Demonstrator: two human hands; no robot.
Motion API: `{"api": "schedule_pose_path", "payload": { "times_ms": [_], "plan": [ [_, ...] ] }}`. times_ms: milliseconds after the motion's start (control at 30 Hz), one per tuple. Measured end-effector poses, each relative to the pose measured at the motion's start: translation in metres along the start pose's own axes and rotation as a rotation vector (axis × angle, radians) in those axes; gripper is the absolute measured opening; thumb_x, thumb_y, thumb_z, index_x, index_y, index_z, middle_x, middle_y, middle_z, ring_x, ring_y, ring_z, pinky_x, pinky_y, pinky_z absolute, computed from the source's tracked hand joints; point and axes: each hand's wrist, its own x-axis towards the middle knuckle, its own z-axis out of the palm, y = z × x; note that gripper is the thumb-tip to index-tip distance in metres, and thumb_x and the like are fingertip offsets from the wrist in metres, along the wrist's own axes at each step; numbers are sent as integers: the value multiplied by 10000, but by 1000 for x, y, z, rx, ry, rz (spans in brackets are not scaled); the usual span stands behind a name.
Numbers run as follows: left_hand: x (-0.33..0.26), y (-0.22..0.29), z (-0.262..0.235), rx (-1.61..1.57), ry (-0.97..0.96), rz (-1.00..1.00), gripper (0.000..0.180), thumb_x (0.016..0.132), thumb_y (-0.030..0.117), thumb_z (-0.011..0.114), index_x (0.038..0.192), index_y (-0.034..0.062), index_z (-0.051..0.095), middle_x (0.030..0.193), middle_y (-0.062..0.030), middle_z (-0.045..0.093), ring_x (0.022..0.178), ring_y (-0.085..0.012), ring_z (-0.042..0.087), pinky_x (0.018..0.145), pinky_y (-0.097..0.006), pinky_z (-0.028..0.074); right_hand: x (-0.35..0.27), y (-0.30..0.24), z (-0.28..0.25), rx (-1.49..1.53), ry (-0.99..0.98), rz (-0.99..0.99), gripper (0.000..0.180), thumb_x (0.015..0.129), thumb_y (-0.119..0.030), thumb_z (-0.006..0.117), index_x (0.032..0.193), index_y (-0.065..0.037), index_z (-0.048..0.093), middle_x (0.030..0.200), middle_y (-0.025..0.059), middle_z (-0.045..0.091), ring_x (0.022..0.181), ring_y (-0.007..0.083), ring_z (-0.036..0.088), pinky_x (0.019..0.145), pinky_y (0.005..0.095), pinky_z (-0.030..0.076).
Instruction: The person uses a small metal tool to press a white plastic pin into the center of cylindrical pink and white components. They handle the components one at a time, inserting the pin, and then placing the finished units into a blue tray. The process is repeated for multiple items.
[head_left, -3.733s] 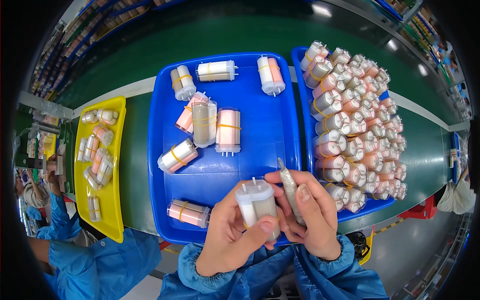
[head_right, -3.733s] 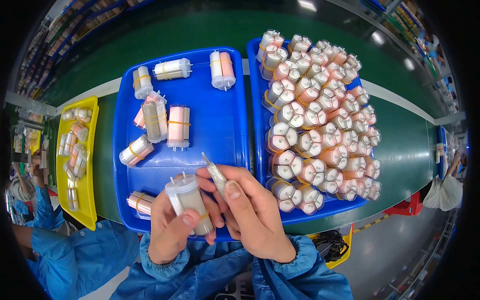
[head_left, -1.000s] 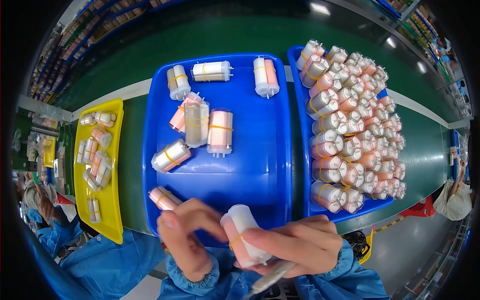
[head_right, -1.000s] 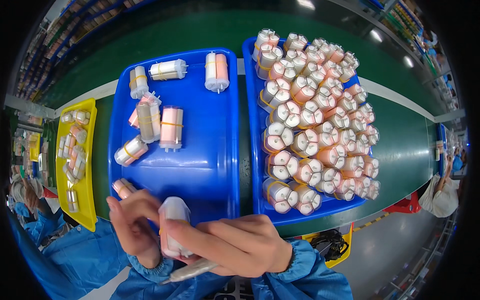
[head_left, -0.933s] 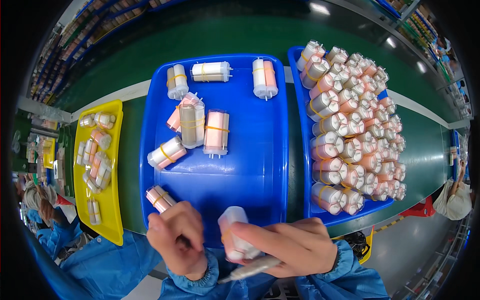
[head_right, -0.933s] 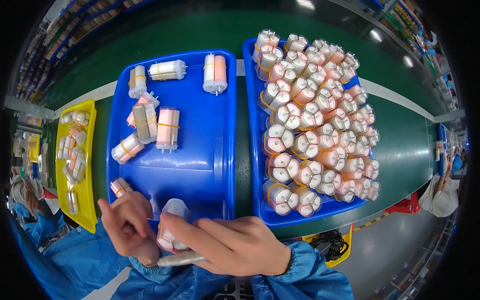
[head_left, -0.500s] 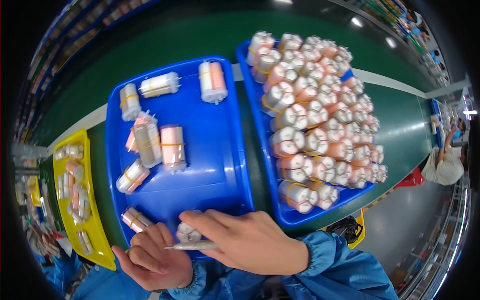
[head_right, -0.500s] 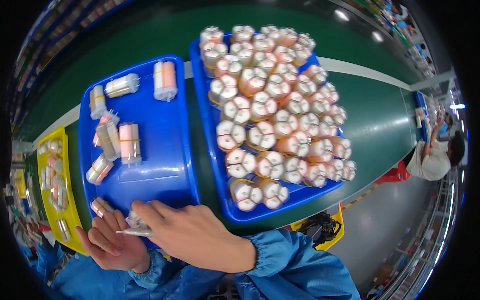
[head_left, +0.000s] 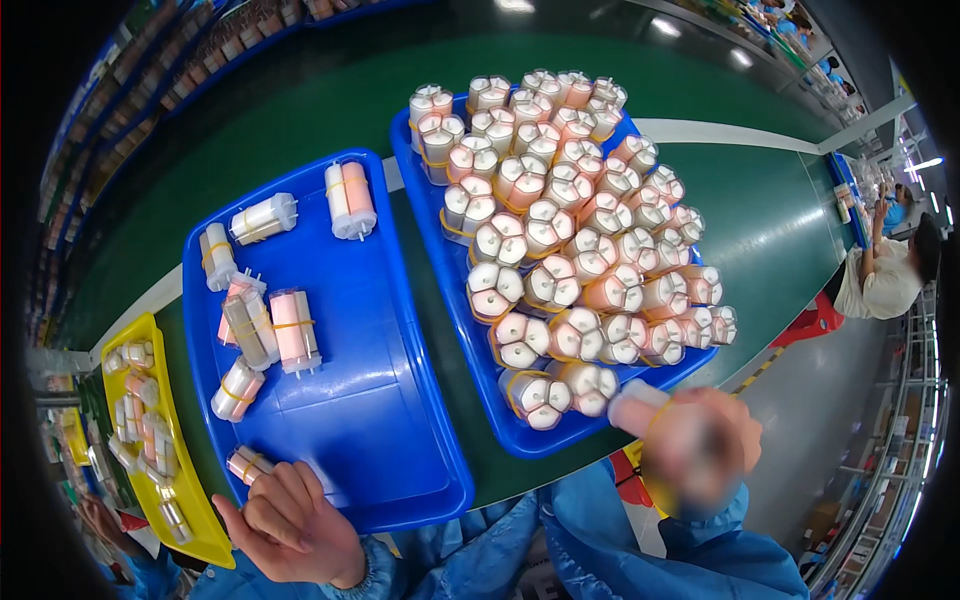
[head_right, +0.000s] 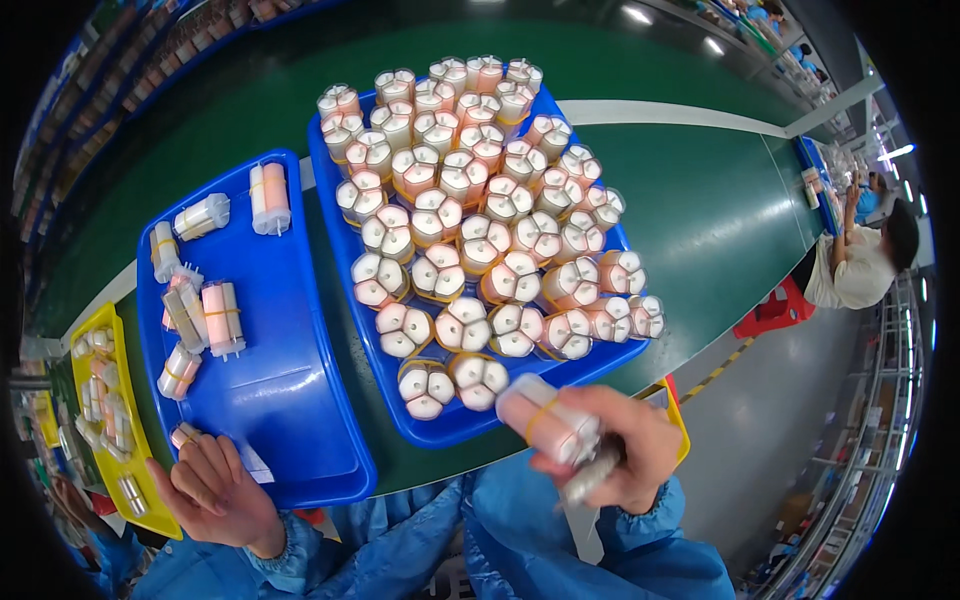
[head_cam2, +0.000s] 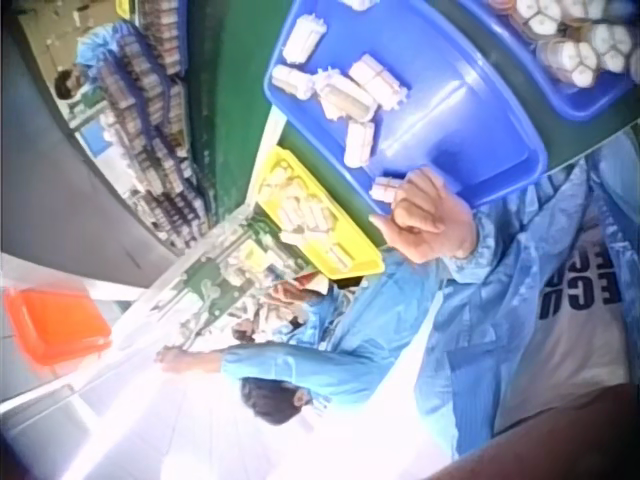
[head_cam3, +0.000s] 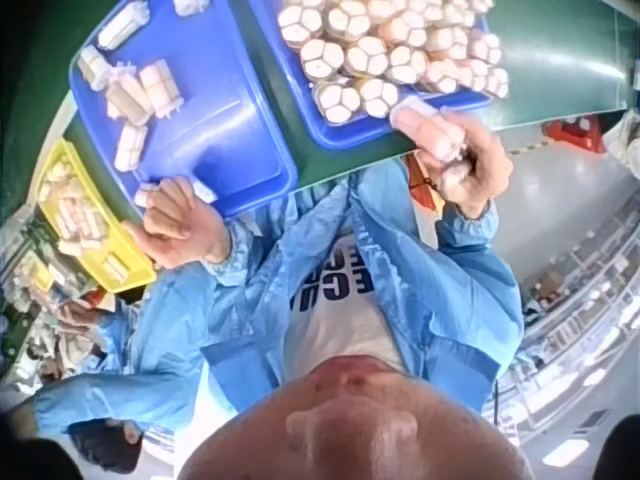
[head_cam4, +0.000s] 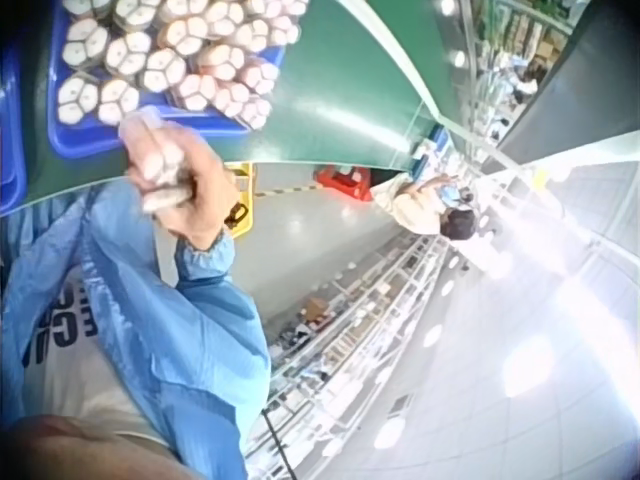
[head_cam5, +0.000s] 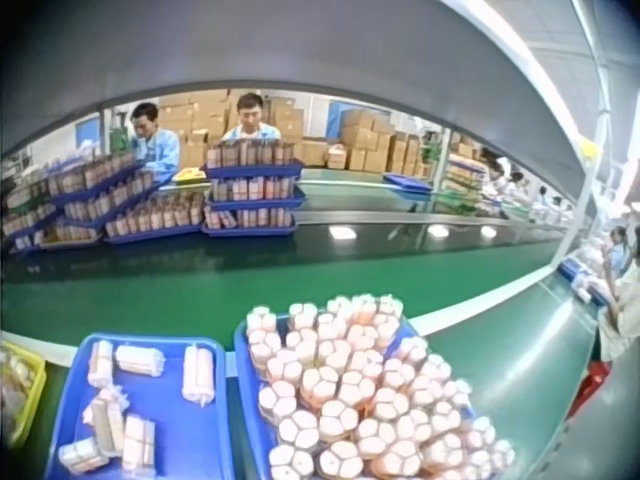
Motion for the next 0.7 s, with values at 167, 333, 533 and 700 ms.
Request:
{"api": "schedule_pose_path", "payload": {
  "times_ms": [167,333,533,700],
  "plan": [
    [1,-4,0,34,-27,28,634,1035,323,207,426,172,294,436,12,267,441,-87,219,496,-246,261,-5,8,-4,54,-28,28,596,647,-138,880,1128,24,568,894,123,683,740,152,681,628,254,537],
    [3,-3,11,114,-30,64,629,1036,310,198,430,165,285,436,15,243,435,-87,198,476,-238,242,-1,15,-12,107,-147,95,577,676,-112,853,1161,-2,559,884,105,685,712,159,689,609,255,542],
    [4,-3,20,217,-70,90,626,1036,308,198,434,161,290,440,16,231,426,-91,182,440,-238,213,-8,25,16,45,-130,171,609,691,-141,835,1187,-32,499,798,104,674,605,187,671,487,270,506],
    [9,6,36,181,-241,50,559,1025,281,284,482,147,295,542,1,256,511,-98,234,487,-248,229,3,23,16,-66,-194,103,544,728,-157,809,1166,-40,507,740,77,664,563,188,656,459,281,487]
  ]
}}
